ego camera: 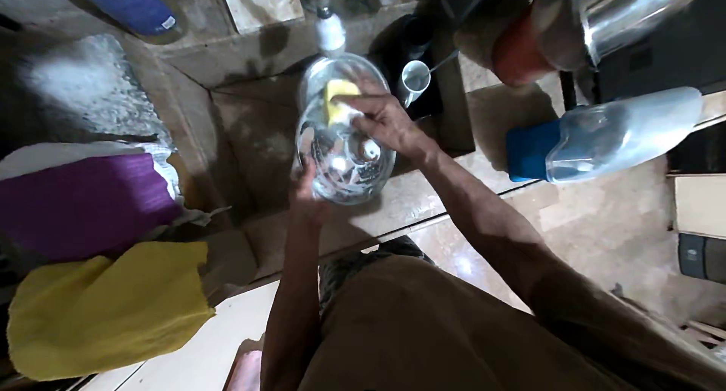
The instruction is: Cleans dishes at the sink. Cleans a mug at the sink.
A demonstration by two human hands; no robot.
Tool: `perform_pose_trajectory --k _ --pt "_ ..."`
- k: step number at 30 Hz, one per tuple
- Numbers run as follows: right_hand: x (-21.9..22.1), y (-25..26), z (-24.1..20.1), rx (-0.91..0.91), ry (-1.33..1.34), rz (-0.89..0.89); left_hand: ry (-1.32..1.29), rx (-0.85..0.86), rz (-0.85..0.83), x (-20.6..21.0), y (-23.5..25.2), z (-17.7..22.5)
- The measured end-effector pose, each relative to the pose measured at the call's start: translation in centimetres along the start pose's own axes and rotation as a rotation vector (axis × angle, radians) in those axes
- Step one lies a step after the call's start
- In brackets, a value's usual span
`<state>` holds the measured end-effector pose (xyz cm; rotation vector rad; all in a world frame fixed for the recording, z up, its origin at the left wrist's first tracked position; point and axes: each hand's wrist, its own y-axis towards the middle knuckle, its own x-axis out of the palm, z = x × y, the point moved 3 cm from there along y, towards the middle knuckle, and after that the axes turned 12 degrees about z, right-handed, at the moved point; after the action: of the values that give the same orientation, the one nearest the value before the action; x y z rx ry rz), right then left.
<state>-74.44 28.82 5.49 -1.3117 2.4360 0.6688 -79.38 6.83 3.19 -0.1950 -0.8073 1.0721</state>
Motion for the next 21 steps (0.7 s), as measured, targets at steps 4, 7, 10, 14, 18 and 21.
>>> perform_pose_trajectory --k 4,7,10,14,18,21 --pt "-1.9 -1.8 2.1 0.115 0.123 0.053 -0.003 -0.031 0.033 -1.3 -0.3 0.3" --pt "-2.7 -4.7 4.4 0.654 0.379 0.363 -0.066 -0.070 0.080 -2.4 -0.4 1.1" --pt "-3.2 -5.8 3.8 0.867 0.797 0.303 -0.039 -0.020 0.024 -2.8 0.1 1.6" --pt "-3.7 -4.3 0.6 0.584 0.558 0.079 0.026 0.022 0.043 -3.8 1.4 1.9" --pt "-3.0 -0.1 -2.8 0.213 0.162 -0.073 0.274 0.052 0.047 -2.0 1.4 4.0" --pt "-1.7 1.8 -4.3 -0.110 -0.048 -0.221 0.559 0.128 -0.042 -0.2 1.5 5.8"
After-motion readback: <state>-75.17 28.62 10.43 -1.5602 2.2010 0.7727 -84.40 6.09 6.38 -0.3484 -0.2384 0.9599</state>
